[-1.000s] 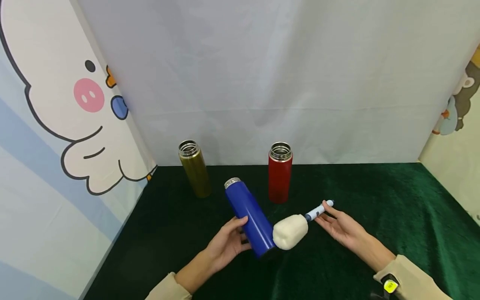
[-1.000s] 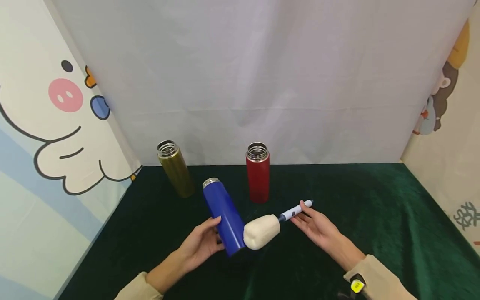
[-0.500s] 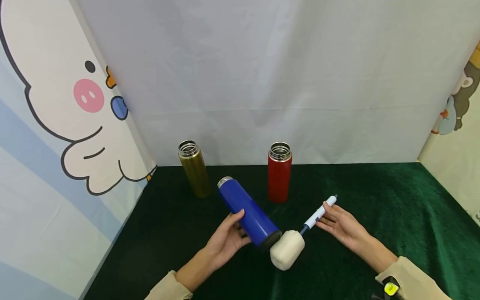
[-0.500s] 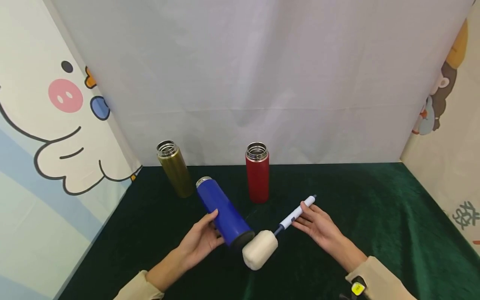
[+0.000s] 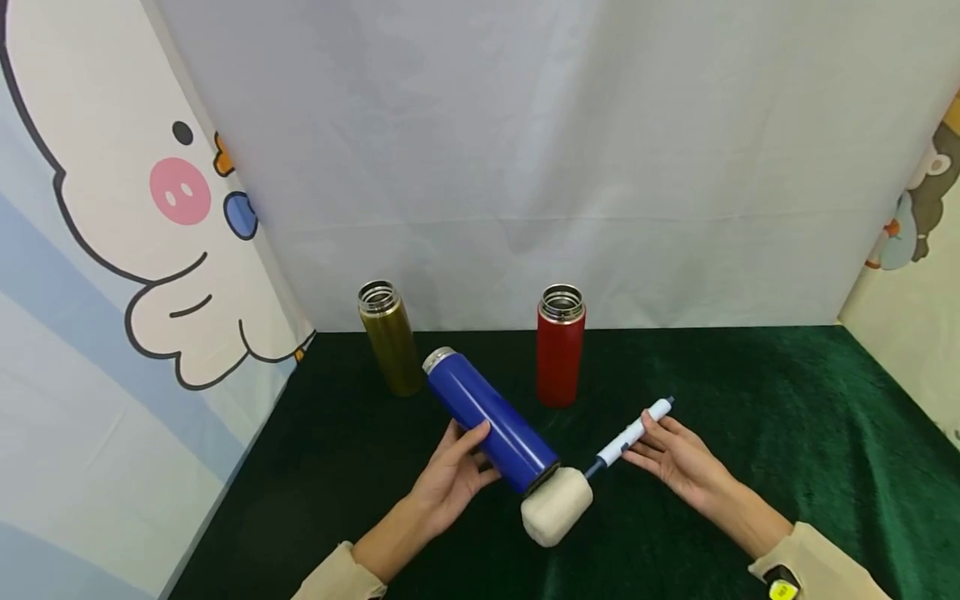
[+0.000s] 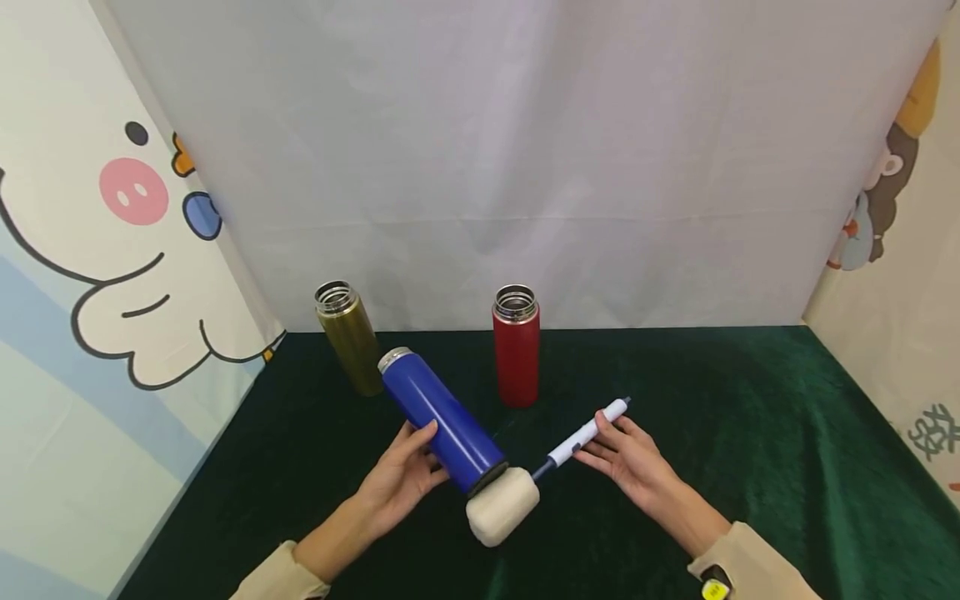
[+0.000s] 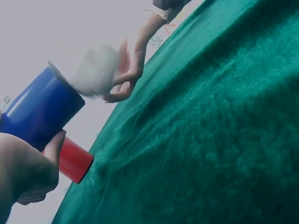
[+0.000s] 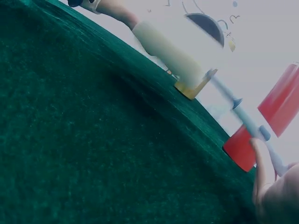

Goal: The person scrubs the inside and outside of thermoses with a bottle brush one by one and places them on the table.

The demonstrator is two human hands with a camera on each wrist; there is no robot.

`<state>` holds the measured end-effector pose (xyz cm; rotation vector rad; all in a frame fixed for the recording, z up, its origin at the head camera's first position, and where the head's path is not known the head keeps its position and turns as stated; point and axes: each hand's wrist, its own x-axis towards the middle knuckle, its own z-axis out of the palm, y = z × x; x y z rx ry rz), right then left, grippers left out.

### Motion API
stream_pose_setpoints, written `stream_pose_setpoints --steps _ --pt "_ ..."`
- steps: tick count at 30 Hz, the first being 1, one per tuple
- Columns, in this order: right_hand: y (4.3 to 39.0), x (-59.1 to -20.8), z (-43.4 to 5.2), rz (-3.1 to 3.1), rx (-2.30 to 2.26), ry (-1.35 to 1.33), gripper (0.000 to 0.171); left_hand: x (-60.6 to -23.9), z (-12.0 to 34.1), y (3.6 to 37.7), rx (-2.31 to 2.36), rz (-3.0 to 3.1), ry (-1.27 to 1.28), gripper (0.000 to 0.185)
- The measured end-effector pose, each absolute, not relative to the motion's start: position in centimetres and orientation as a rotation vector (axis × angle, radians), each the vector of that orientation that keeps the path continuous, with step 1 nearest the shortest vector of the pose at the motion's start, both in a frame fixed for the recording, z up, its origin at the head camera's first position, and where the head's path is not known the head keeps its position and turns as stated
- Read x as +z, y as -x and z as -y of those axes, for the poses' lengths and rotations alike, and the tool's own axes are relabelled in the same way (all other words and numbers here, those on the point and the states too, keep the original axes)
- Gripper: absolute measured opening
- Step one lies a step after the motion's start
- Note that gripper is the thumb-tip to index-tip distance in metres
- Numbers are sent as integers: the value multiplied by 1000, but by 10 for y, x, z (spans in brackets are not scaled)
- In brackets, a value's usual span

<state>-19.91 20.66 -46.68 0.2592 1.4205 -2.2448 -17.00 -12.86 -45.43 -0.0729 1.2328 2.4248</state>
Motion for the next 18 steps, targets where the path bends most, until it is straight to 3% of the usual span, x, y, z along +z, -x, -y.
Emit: stream_pose_setpoints --steps 7,13,18 --pt "198 -468 -216 -1261 -2309 -347 62 -453 140 170 2430 -1307 82 83" --pt "199 -474 -224 -1333 -2337 -355 43 -449 143 169 2461 -1307 89 83" --pt "194 -480 -212 -1369 -2321 -349 45 -447 137 169 2463 -1273 47 78"
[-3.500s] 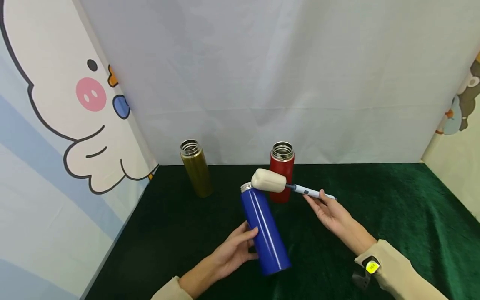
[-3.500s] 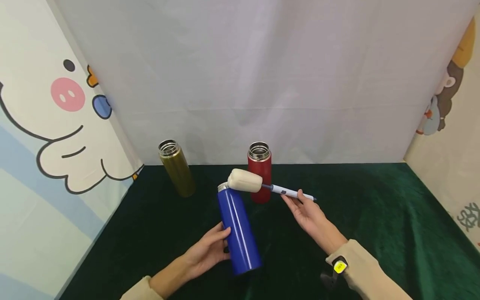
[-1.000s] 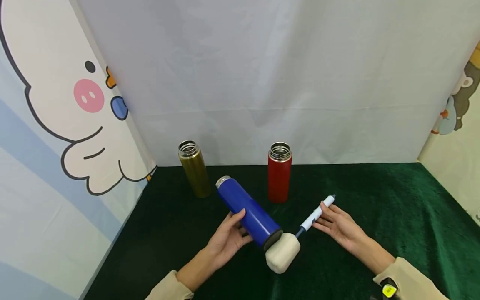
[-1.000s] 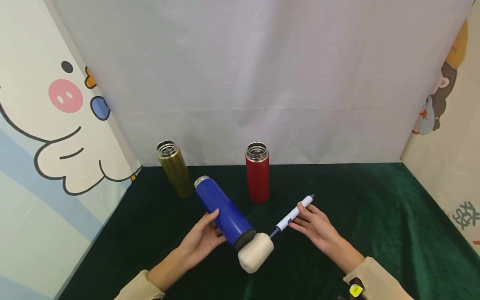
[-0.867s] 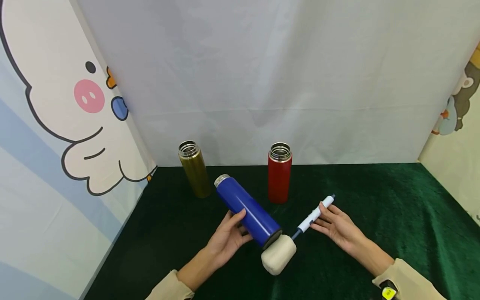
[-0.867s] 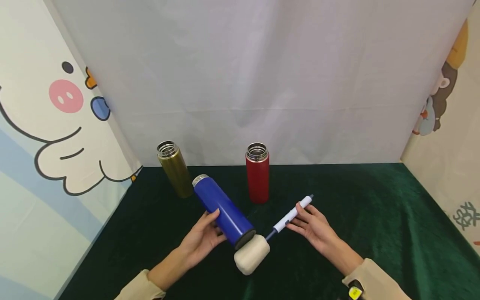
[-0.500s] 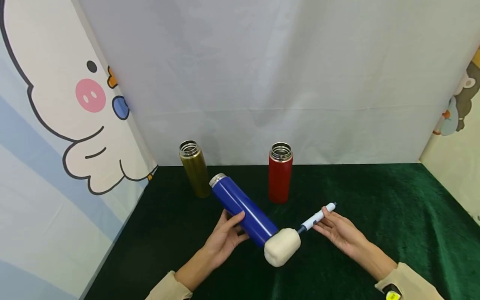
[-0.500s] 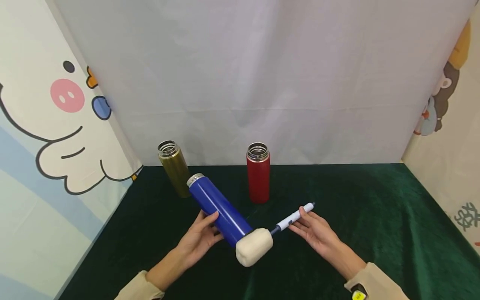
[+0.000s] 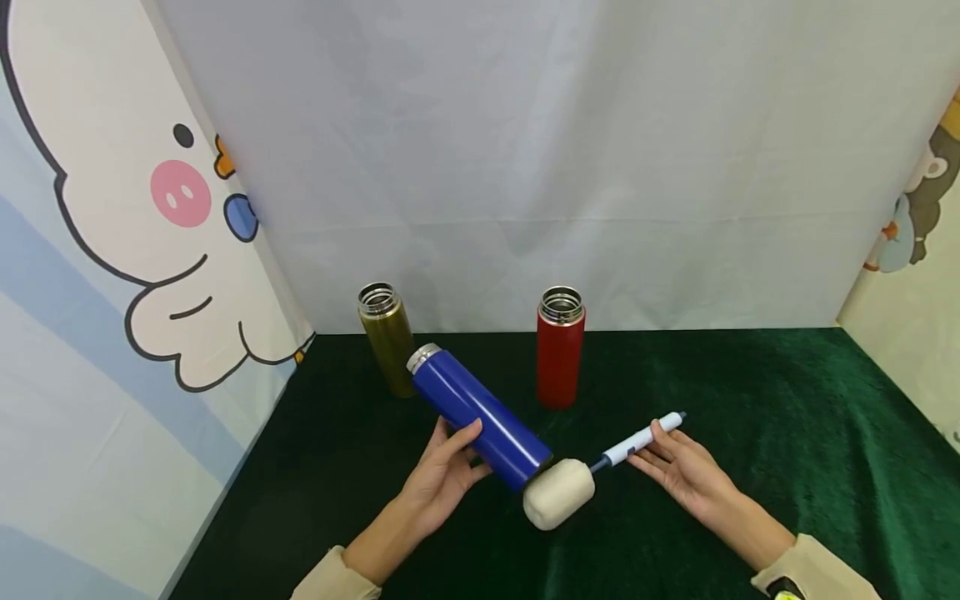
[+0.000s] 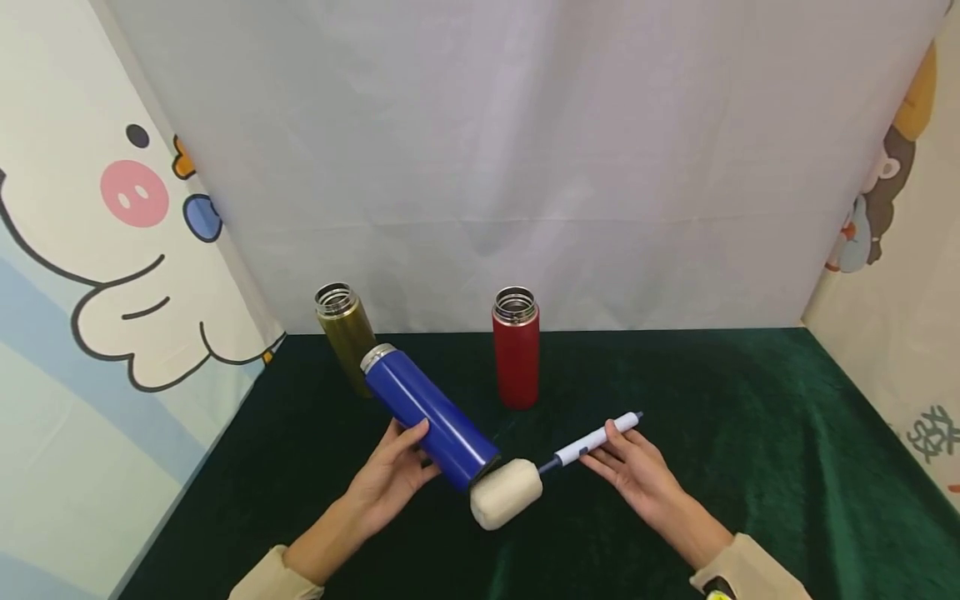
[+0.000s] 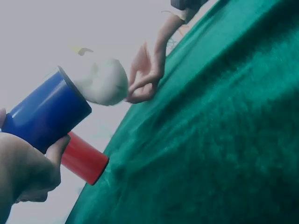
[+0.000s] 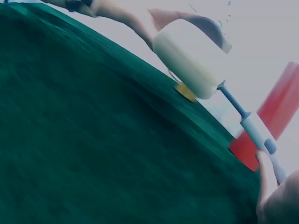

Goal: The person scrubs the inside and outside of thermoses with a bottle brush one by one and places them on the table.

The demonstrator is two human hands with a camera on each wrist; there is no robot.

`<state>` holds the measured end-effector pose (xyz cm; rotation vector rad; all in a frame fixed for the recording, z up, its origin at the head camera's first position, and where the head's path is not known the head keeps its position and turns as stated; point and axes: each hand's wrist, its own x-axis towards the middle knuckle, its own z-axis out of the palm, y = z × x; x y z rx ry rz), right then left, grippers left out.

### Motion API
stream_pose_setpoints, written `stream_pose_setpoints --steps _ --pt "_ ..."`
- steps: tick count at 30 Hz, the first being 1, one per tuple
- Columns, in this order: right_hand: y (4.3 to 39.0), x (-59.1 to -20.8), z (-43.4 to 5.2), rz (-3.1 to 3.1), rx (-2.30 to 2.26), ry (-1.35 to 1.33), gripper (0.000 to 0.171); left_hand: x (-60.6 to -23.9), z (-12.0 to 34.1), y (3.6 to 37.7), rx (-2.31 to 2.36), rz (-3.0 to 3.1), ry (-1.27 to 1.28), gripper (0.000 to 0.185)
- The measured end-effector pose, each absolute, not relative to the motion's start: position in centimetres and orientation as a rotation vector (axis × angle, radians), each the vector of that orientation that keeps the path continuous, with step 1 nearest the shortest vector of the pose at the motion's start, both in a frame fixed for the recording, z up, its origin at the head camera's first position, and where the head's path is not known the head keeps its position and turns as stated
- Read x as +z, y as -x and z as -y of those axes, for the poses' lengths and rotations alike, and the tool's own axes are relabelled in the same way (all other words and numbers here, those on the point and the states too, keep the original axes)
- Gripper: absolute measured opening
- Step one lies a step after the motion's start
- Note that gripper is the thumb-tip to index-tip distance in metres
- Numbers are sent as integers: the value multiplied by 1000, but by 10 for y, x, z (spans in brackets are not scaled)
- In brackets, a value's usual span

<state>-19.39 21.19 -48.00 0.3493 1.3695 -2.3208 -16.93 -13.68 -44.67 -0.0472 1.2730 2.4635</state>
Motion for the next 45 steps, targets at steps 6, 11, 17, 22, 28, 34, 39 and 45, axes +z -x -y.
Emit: stream_pose_setpoints --steps 6,11,17,22,28,34,39,45 --pt "187 -479 -200 -1348 -2312 -388 57 -449 136 169 2441 -1304 24 71" --pt "186 -472 -207 -1347 -2333 -399 62 -452 142 170 2437 -1352 25 75" --pt "188 -469 -218 -1291 -2353 -426 74 -451 148 172 2426 -1380 44 76" --pt "188 -470 -226 -1199 -2397 -464 65 -451 157 176 2427 -1442 37 79" --pt "191 -467 -237 -1097 -2428 -482 43 -453 167 192 2407 -1626 30 87" --pt "197 -462 -243 -1018 -2459 -489 49 -457 173 220 2443 -1783 36 89" --pt "196 -464 -251 -859 -2511 -519 55 -465 175 243 2449 -1950 -40 90" --pt "195 -467 -255 -740 -2545 -515 48 -469 169 268 2320 -2345 -187 87"
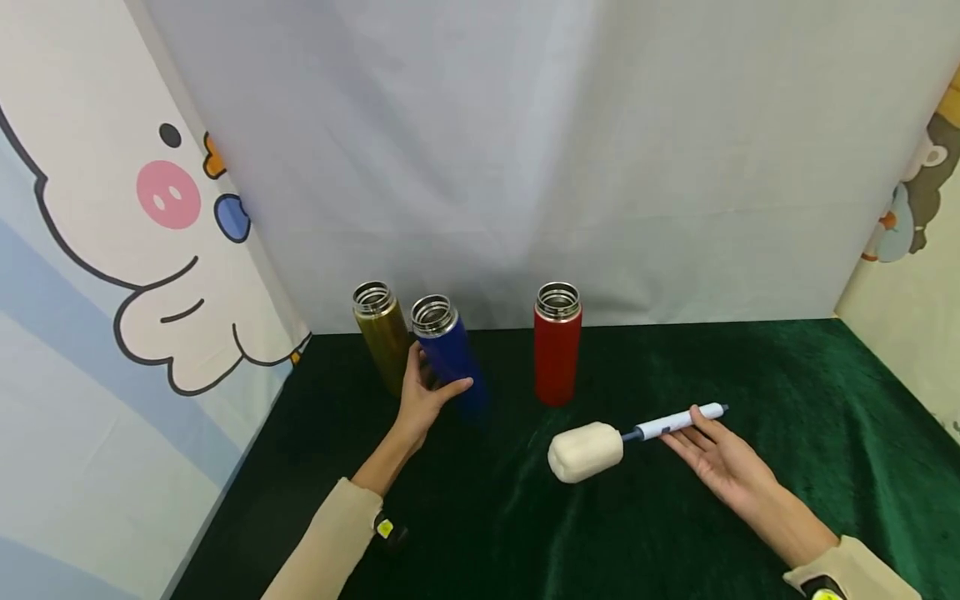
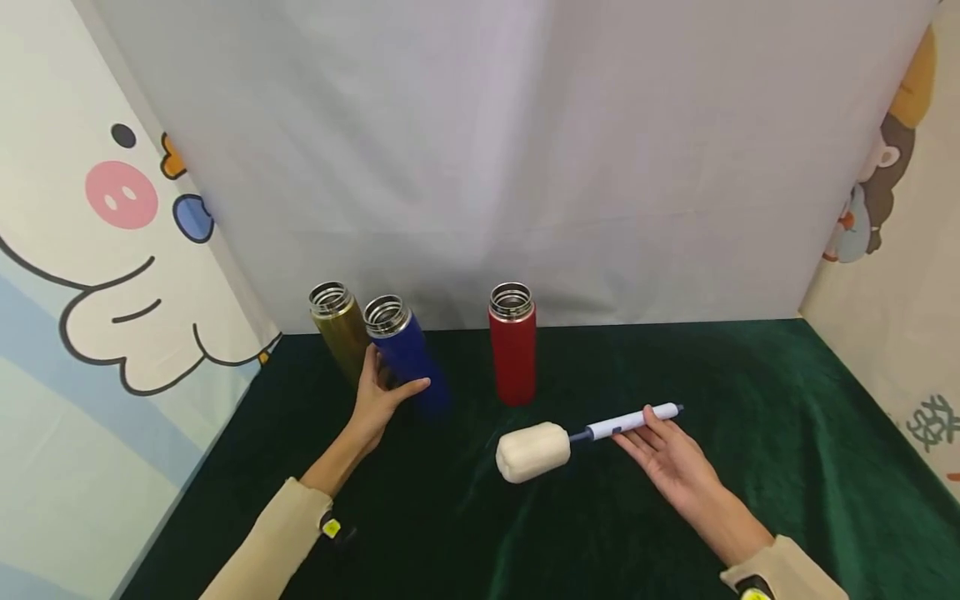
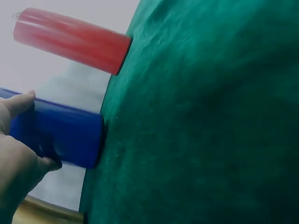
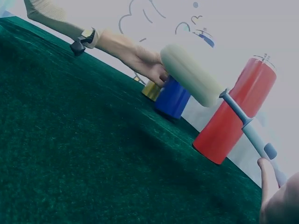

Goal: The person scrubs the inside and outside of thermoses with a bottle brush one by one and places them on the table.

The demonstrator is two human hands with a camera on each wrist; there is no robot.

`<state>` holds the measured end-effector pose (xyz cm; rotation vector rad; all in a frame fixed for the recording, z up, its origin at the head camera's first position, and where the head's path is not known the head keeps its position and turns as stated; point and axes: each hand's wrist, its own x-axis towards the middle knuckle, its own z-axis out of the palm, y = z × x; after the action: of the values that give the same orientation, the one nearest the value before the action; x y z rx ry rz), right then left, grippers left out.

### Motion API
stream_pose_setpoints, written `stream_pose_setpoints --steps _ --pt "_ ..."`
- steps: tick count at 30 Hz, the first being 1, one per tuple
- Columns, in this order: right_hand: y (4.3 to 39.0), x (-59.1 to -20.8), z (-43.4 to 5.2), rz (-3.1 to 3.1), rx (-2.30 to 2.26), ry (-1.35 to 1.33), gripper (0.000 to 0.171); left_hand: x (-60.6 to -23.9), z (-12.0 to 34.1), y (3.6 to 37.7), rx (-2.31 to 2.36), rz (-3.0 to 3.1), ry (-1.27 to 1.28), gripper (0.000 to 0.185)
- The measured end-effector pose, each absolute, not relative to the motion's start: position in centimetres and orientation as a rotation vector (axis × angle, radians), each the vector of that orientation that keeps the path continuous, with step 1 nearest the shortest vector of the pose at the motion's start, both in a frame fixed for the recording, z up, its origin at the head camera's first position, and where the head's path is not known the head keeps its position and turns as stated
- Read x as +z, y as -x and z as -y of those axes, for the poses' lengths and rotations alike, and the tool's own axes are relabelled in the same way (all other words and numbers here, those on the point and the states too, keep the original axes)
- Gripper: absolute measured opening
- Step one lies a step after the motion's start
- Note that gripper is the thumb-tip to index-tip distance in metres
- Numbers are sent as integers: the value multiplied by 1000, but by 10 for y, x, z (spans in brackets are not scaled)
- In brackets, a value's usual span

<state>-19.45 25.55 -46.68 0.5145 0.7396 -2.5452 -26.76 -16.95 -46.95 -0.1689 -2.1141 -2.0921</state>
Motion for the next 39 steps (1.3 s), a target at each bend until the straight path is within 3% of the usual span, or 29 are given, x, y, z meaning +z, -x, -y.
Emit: stream_pose_setpoints --steps 16,22,28,32,35,39 --pt "192 -463 -258 -733 -2515 -515 58 -465 155 289 -1822 2287 89 90" --pt "192 -458 -265 -670 -2541 -578 43 -457 145 276 -1575 2278 160 91" --pt "188 -459 -276 -644 -2549 -624 40 -451 126 250 -1499 2069 227 67" --pt "188 -461 -283 -608 -2558 -648 40 -453 111 245 -1540 2119 433 53" --pt "187 -463 -288 -549 -2581 -644 32 -456 96 250 -1535 2264 615 64" --pt "187 -465 -295 -484 -2600 -649 28 -460 70 265 -1532 2420 684 92"
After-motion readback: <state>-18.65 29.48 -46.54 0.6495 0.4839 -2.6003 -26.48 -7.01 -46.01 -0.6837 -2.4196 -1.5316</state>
